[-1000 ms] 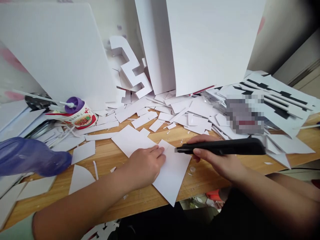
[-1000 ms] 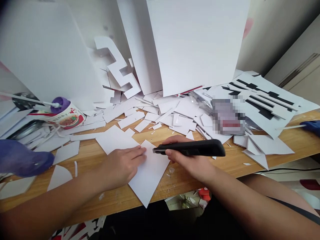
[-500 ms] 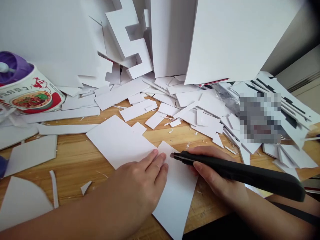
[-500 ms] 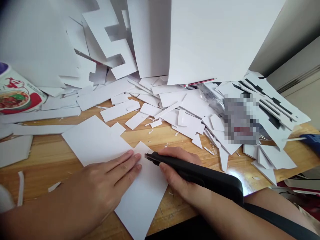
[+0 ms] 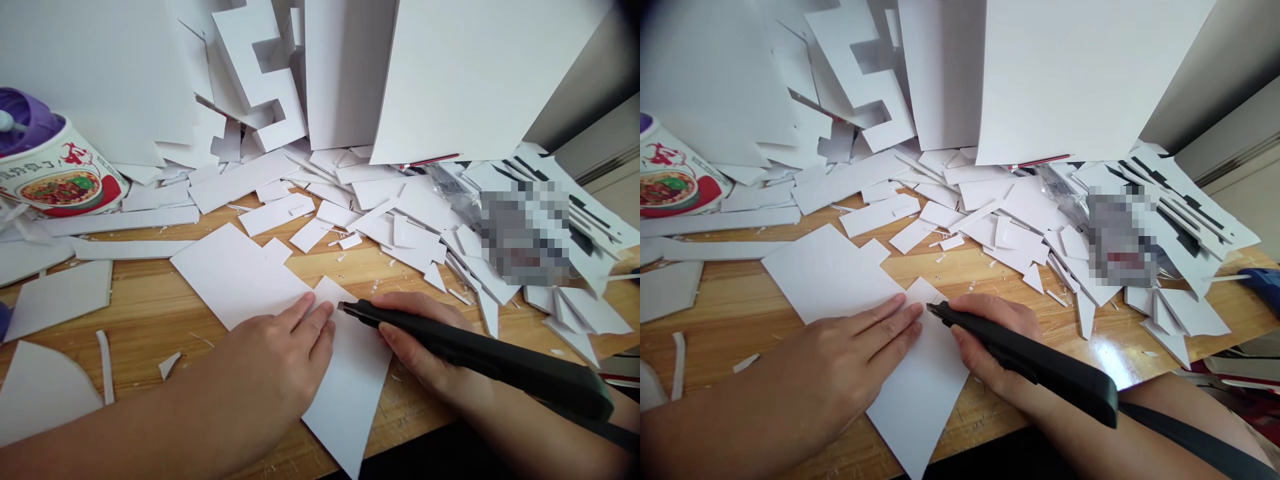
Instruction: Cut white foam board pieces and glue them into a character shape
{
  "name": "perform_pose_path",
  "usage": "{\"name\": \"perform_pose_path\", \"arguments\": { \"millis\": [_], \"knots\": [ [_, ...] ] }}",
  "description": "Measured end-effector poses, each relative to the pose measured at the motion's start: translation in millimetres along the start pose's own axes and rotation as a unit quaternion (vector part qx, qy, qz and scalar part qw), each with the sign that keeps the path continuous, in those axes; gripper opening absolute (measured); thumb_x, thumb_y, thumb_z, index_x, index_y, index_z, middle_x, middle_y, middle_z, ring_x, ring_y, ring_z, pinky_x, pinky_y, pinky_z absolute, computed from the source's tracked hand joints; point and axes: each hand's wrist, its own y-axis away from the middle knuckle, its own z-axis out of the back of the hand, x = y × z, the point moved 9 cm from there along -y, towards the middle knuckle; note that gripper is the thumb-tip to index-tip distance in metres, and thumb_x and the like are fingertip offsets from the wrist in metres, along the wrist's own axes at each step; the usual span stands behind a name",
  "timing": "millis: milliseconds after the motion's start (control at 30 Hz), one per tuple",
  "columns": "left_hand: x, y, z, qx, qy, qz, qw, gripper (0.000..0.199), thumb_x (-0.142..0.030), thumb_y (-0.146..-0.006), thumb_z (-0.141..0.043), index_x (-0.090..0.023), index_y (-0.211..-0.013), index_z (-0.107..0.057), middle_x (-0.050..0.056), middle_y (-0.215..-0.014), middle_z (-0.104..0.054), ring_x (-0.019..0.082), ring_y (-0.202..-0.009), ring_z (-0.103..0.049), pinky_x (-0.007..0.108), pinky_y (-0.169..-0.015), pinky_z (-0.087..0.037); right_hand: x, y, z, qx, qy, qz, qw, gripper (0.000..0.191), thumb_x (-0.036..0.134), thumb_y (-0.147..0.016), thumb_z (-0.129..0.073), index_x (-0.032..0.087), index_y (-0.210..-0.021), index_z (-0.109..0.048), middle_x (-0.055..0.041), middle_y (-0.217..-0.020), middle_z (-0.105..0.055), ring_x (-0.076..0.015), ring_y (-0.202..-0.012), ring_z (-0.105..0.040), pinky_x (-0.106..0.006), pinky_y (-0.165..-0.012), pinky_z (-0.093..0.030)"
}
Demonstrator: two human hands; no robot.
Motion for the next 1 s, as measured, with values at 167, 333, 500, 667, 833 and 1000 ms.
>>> {"name": "perform_pose_path", "arguments": {
  "millis": [167, 333, 500, 667, 833, 1000],
  "knots": [
    [-1.2, 0.4, -1.2, -0.002, -0.004, 0.007, 1.0, 0.048, -0.004, -0.081, -0.039, -0.002, -0.124, -0.061, 0.023, -0.13, -0.059, 0.035, -0.117, -0.06, 0.042, -0.084, -0.058, 11.5, -4.4, -7.0, 0.02, 0.012, 0.057, 0.998, 0.018, 0.019, -0.08, -0.06, 0.026, -0.096, -0.065, -0.0003, -0.071, -0.074, -0.0167, -0.058, -0.07, -0.025, -0.051, -0.054],
    [-1.9, -1.0, -2.1, 0.033, 0.006, 0.031, 0.999, 0.043, -0.021, -0.085, -0.057, -0.007, -0.125, -0.061, 0.021, -0.133, -0.058, 0.035, -0.121, -0.057, 0.04, -0.086, -0.057, 21.3, -7.9, -10.3, 0.052, 0.013, 0.12, 0.991, 0.019, 0.015, -0.081, -0.059, 0.022, -0.098, -0.062, -0.0015, -0.074, -0.073, -0.0151, -0.062, -0.069, -0.022, -0.053, -0.052],
    [-2.3, -2.5, -12.4, 0.1, 0.042, 0.048, 0.993, 0.088, -0.072, -0.068, -0.064, -0.006, -0.127, -0.06, 0.026, -0.136, -0.052, 0.04, -0.125, -0.052, 0.044, -0.095, -0.051, 19.8, -4.5, -7.8, 0.043, 0.017, 0.127, 0.991, 0.02, 0.014, -0.08, -0.06, 0.021, -0.099, -0.062, 0.0001, -0.069, -0.07, -0.0118, -0.052, -0.062, -0.022, -0.051, -0.049],
    [-4.1, -2.4, -23.3, 0.138, 0.069, 0.048, 0.987, 0.113, -0.084, -0.052, -0.062, -0.005, -0.133, -0.054, 0.029, -0.141, -0.045, 0.044, -0.126, -0.049, 0.048, -0.098, -0.046, 21.9, -2.8, -4.4, 0.036, 0.005, 0.12, 0.992, 0.021, 0.011, -0.079, -0.06, 0.021, -0.098, -0.061, 0.003, -0.063, -0.065, -0.0095, -0.048, -0.059, -0.019, -0.048, -0.046],
    [-3.1, -2.3, -15.4, 0.088, 0.06, 0.043, 0.993, 0.107, -0.084, -0.061, -0.055, -0.002, -0.129, -0.058, 0.031, -0.135, -0.05, 0.045, -0.12, -0.054, 0.049, -0.094, -0.049, 21.2, 0.6, -2.4, 0.052, 0.005, 0.111, 0.992, 0.02, 0.01, -0.079, -0.059, 0.02, -0.097, -0.06, 0.0023, -0.064, -0.066, -0.0089, -0.048, -0.059, -0.019, -0.047, -0.046],
    [-4.1, -0.9, -8.4, 0.048, 0.042, 0.028, 0.998, 0.108, -0.084, -0.056, -0.059, 0.0, -0.123, -0.062, 0.031, -0.129, -0.057, 0.043, -0.118, -0.057, 0.046, -0.093, -0.049, 18.6, 7.5, 1.0, 0.063, 0.021, 0.123, 0.99, 0.021, 0.011, -0.081, -0.057, 0.02, -0.101, -0.059, -0.0009, -0.07, -0.069, -0.0124, -0.054, -0.063, -0.023, -0.05, -0.049]
  ]
}}
